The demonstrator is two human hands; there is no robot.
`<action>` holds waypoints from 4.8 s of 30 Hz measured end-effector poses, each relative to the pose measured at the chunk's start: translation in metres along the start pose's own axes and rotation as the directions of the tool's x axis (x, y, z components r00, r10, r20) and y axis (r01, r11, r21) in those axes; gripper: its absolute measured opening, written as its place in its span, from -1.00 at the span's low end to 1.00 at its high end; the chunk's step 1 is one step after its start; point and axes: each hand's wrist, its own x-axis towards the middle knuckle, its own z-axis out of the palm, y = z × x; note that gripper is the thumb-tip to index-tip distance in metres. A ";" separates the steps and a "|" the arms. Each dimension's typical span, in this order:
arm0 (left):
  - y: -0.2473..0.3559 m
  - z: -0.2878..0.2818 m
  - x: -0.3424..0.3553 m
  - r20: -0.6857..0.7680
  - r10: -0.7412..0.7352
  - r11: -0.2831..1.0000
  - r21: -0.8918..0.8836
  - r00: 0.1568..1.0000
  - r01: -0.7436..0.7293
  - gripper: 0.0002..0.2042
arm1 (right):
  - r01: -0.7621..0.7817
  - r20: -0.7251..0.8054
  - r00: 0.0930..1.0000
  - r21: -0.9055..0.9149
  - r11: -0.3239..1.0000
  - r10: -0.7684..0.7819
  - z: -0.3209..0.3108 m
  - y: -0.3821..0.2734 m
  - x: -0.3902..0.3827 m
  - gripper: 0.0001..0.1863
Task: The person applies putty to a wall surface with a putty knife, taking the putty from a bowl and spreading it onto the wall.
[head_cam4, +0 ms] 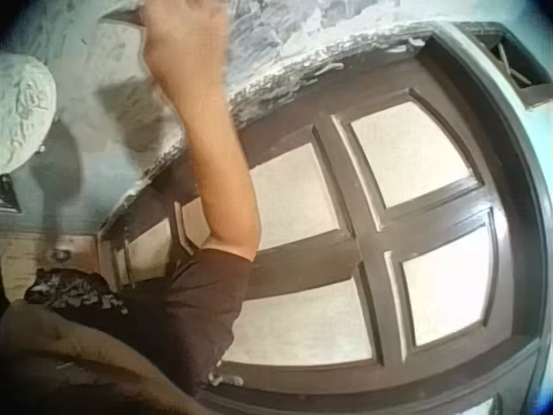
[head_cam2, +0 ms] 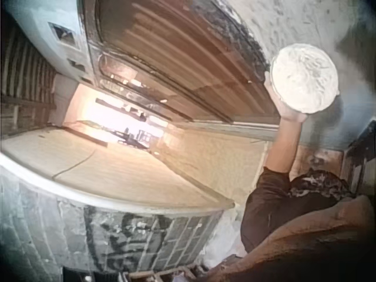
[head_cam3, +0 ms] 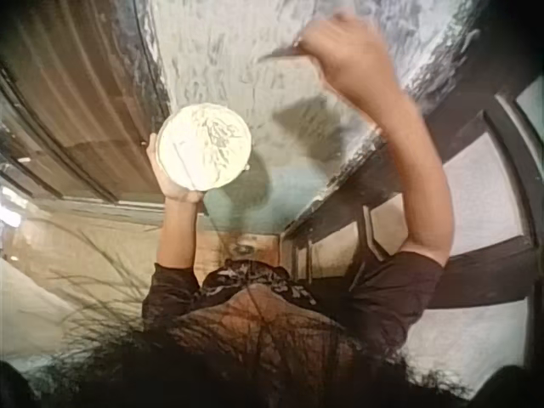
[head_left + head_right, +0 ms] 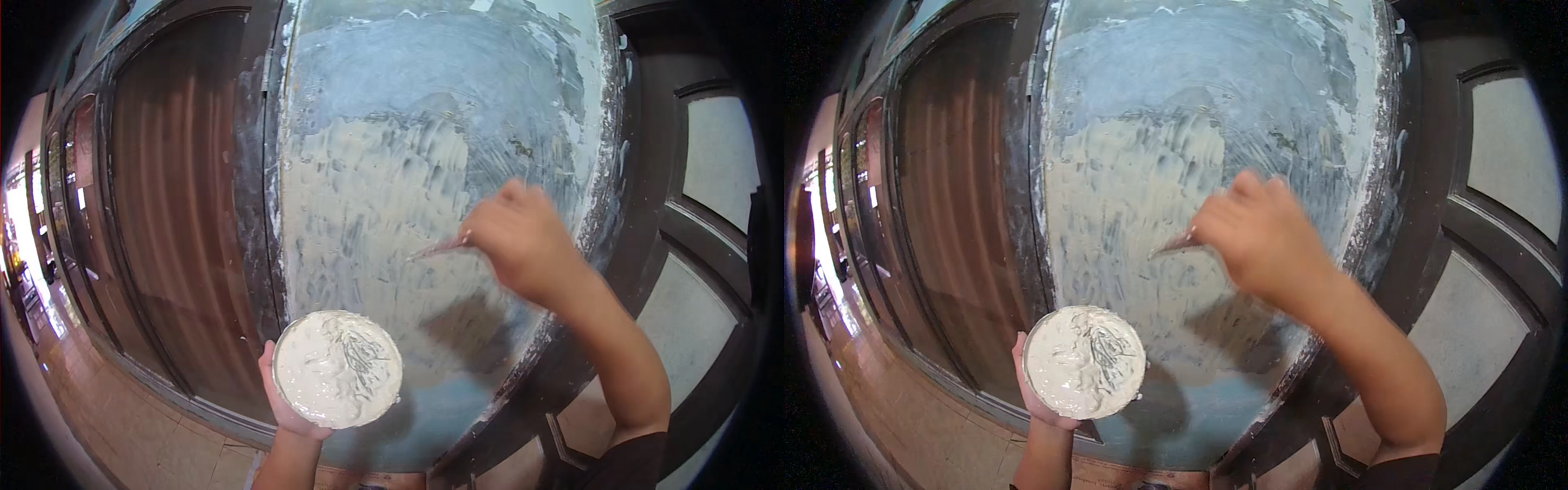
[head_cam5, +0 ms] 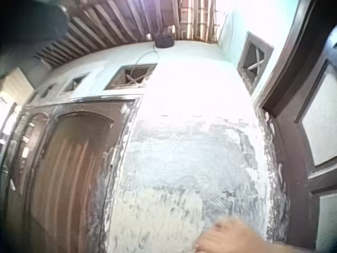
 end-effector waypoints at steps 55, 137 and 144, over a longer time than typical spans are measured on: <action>0.012 -0.015 0.015 -0.066 0.101 0.995 -0.015 0.993 -0.102 -0.22 | -0.541 -0.107 0.824 0.140 0.829 0.556 0.098 0.103 -0.041 -0.68; -0.038 0.037 0.050 0.017 0.042 0.998 0.047 0.999 -0.043 -0.24 | 0.097 -0.070 0.995 0.353 0.931 -0.078 0.027 -0.002 -0.037 -0.70; -0.036 0.038 0.044 -0.017 0.061 0.994 0.095 0.998 -0.059 -0.21 | 0.187 -0.064 0.982 0.346 0.920 -0.175 0.026 -0.025 -0.040 -0.85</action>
